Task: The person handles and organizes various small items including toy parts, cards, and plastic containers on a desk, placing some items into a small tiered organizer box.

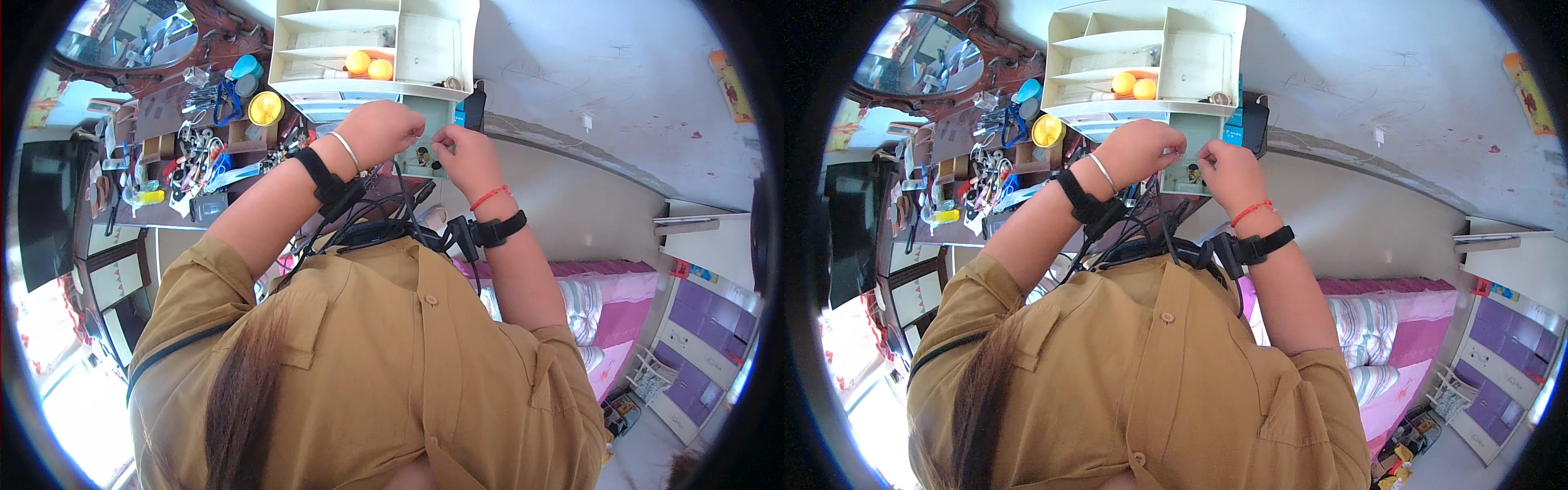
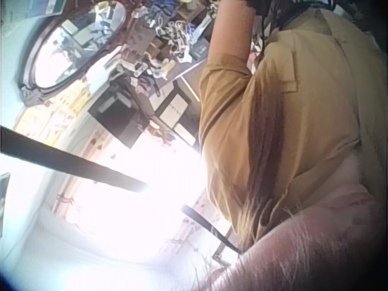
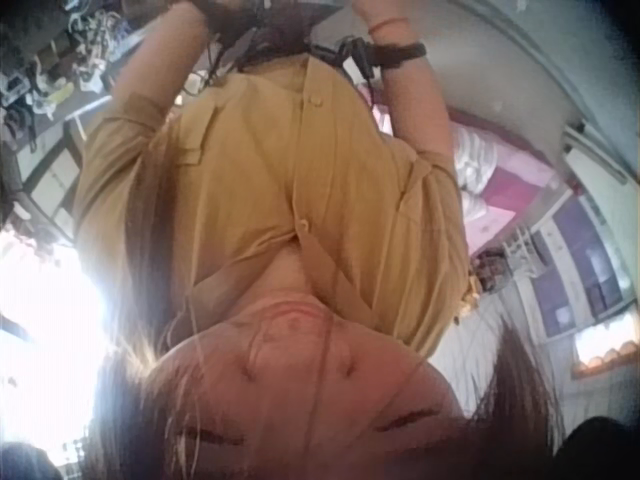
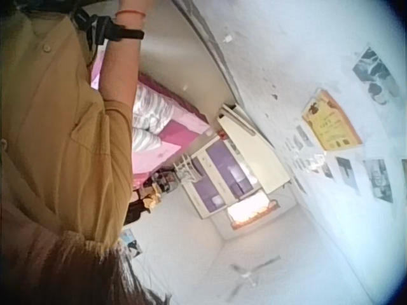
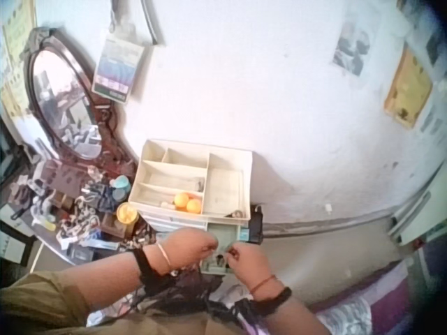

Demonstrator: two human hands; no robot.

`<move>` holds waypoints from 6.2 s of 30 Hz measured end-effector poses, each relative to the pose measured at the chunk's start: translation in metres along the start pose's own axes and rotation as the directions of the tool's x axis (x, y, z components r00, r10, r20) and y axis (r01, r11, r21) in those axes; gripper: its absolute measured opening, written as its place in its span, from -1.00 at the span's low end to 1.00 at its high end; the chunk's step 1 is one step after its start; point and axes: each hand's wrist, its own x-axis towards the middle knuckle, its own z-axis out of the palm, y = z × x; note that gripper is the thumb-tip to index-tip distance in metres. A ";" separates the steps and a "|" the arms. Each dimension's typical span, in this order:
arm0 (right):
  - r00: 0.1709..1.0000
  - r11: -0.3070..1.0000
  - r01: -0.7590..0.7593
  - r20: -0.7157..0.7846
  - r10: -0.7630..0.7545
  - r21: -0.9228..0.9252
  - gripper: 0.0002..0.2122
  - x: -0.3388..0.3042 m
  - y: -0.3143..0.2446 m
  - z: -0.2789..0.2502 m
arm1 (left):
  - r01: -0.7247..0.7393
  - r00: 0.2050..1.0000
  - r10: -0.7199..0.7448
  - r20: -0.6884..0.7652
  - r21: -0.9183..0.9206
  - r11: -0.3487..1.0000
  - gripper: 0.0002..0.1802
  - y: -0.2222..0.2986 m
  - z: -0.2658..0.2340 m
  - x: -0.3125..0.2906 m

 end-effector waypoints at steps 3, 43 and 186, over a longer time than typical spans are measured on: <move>0.991 0.985 0.117 -0.045 -0.124 -0.129 -0.92 0.002 0.007 0.008 | -0.018 0.999 0.015 0.034 0.089 0.996 -0.88 0.002 0.004 0.008; 0.923 0.920 0.378 -0.039 -0.383 -0.107 -0.91 -0.033 0.019 -0.019 | 0.373 0.902 -0.402 -0.159 -0.184 0.909 -0.82 -0.093 -0.037 -0.132; 0.821 0.628 -0.273 0.517 -0.243 0.729 -0.66 0.000 -0.091 0.041 | 0.320 0.947 -0.122 0.297 -0.842 0.434 -0.82 -0.028 -0.065 -0.104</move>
